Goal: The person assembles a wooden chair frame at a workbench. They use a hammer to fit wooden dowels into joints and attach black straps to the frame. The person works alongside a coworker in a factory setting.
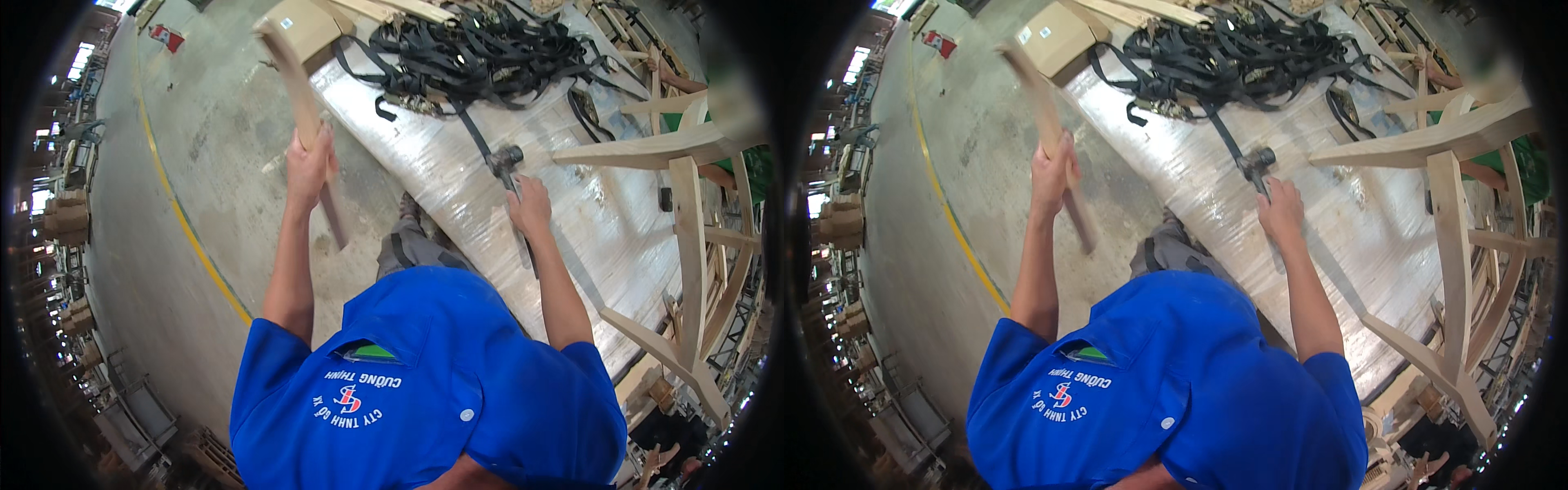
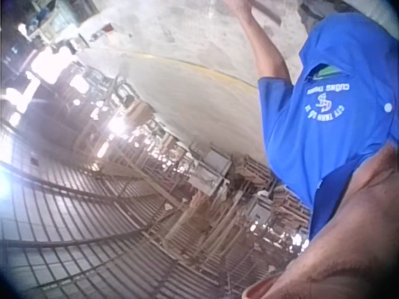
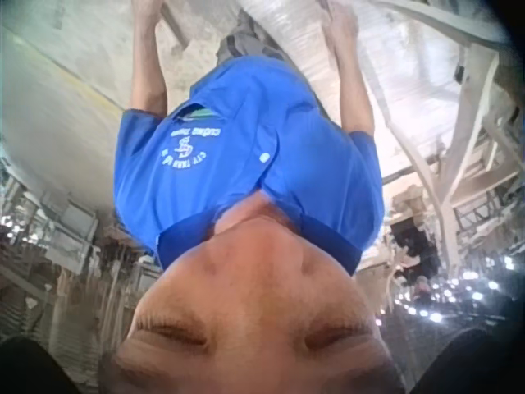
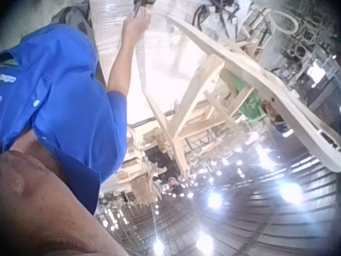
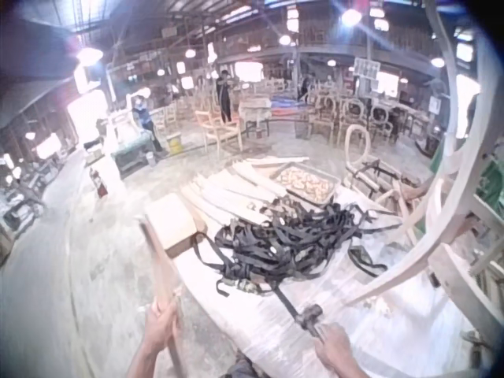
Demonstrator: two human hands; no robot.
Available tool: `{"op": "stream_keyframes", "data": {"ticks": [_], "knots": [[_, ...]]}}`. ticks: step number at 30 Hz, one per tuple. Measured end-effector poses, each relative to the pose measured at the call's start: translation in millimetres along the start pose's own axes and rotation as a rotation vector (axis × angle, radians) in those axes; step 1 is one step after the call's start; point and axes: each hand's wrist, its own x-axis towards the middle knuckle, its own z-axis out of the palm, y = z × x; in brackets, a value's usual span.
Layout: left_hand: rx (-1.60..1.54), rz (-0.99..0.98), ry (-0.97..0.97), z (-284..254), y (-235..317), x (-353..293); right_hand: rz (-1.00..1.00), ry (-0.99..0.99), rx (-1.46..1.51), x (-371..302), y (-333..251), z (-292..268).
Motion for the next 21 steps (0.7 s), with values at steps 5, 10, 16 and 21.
{"op": "stream_keyframes", "data": {"ticks": [5, 10, 16, 21], "knots": [[-0.634, 0.009, 0.129, 38, 45, 68, 0.306, -0.116, 0.668, 22, -28, -22], [-0.961, -0.175, 0.128, 67, 13, 107, -0.042, -0.014, 0.526, 61, -110, -76], [-1.094, -0.343, 0.071, 105, 1, 123, -0.304, -0.096, 0.154, 136, -175, -32], [-0.193, -0.559, -0.316, 50, -27, 137, -0.31, -0.151, 0.25, 180, -161, 5]]}}
